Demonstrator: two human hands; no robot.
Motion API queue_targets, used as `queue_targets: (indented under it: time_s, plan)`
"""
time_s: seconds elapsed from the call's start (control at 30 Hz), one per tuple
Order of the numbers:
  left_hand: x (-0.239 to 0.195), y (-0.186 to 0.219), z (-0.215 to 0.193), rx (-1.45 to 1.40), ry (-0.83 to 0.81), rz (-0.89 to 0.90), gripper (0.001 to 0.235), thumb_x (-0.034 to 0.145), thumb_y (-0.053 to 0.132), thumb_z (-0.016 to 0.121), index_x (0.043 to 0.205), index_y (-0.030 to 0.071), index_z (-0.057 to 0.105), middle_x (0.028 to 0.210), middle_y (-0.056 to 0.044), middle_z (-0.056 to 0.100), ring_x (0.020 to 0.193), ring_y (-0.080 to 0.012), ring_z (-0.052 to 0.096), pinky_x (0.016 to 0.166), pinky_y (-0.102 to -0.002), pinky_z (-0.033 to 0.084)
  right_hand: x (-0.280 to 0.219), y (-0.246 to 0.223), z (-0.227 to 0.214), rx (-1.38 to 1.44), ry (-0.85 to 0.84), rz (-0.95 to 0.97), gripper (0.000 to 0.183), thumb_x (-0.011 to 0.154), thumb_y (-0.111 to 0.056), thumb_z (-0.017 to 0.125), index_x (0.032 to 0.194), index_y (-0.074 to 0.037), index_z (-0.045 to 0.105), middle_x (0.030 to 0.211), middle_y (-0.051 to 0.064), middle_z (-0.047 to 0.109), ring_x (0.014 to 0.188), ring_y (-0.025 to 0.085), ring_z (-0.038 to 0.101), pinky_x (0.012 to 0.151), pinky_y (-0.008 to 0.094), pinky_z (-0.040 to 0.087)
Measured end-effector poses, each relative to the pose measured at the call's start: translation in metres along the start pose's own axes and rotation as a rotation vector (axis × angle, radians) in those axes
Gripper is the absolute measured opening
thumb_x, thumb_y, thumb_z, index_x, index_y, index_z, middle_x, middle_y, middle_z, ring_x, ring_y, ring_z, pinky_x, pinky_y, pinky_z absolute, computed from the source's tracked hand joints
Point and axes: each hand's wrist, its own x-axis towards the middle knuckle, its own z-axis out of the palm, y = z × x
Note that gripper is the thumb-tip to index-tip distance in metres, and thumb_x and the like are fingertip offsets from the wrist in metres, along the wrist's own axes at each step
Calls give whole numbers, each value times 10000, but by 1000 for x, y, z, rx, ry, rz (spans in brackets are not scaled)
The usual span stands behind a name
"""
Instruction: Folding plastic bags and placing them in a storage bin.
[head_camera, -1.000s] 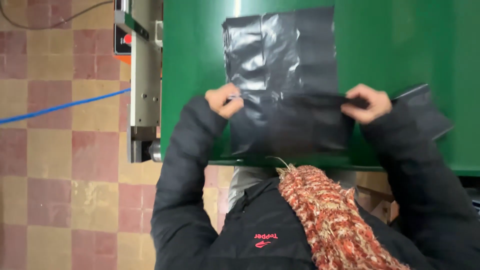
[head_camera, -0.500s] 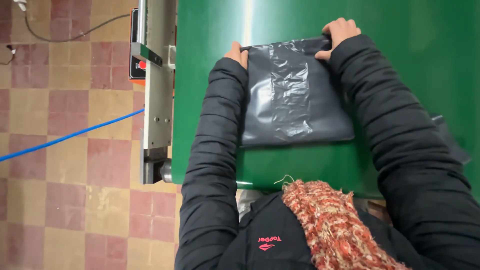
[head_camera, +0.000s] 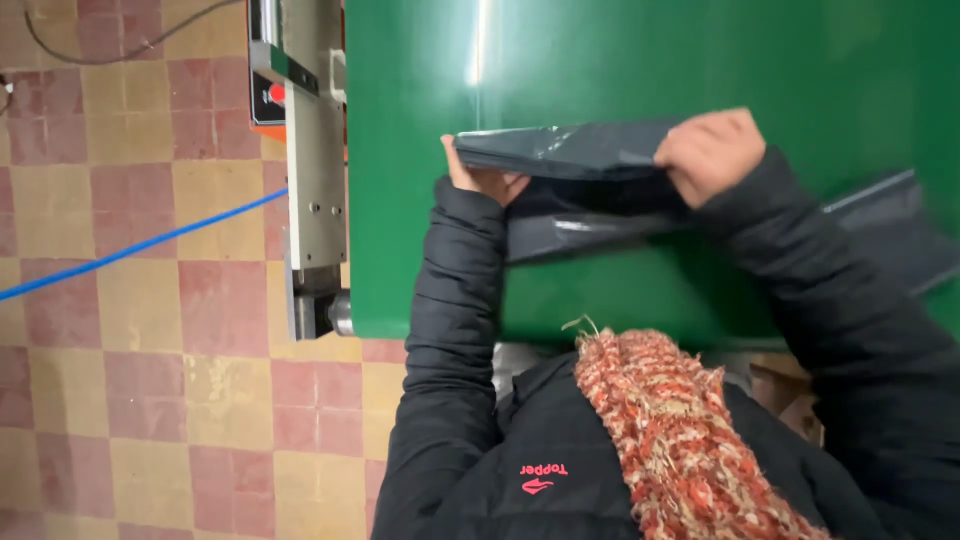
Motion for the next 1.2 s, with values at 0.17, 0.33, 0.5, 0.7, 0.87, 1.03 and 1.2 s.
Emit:
queue_targets:
  time_s: [0.17, 0.33, 0.5, 0.7, 0.87, 1.03, 1.2]
  plan:
    - [-30, 3, -60, 677, -135, 332, 831, 1022, 700, 417, 1387, -22, 604, 1370, -229, 654, 1242, -343, 641, 1114, -481, 475, -56, -33, 10, 28, -14, 4, 210, 778, -8, 722, 946, -124, 674, 1064, 12, 732, 1111, 226, 704, 955, 394, 502]
    - [-152, -31, 41, 1640, 219, 1380, 810, 924, 518, 734, 1374, -108, 487, 1353, -267, 536, 1229, -401, 521, 1049, -486, 434, -66, -52, 7, 0, -60, 35, 225, 778, -20, 713, 984, -100, 665, 1154, 55, 717, 1204, 256, 674, 1025, 418, 502]
    - [-168, -39, 54, 2669, -306, 665, 127, 1007, 206, 682, 1090, 112, 701, 1071, -64, 680, 1096, -287, 654, 888, -440, 522, -1, -120, -25, 324, -281, 31, 615, 655, -123, 747, 1225, 61, 609, 1298, 236, 609, 1260, 392, 526, 1038, 478, 480]
    - [-130, -57, 125, 1644, -790, 292, 203, 921, 270, 693, 979, 76, 700, 911, -100, 689, 830, -239, 690, 756, -365, 544, -122, -117, 110, 392, -79, -59, 611, 757, -55, 708, 1356, -18, 595, 1382, 265, 597, 1254, 426, 578, 1113, 476, 444]
    - [53, -72, -24, 1123, -380, -360, 533, 975, 566, 459, 843, 78, 626, 773, -43, 699, 686, -186, 678, 585, -330, 514, -163, -106, 97, 975, -86, 518, 421, 951, -40, 556, 1363, -78, 630, 1303, 119, 680, 1226, 285, 668, 1116, 457, 478]
    - [23, -78, 43, 1605, -176, 96, 413, 1036, 466, 548, 903, 84, 464, 773, -71, 507, 649, -198, 485, 591, -336, 407, -143, -77, 80, 1651, 121, 1234, 360, 1060, -148, 434, 1403, -84, 523, 1286, 50, 649, 1133, 185, 630, 942, 359, 506]
    - [-26, -110, 112, 2025, 22, 987, 352, 838, 279, 773, 983, 18, 586, 975, -215, 624, 882, -420, 593, 787, -486, 481, -187, -56, 134, 1438, -119, 1268, 444, 1141, -221, 496, 1452, 87, 574, 1066, 265, 578, 839, 335, 519, 766, 462, 435]
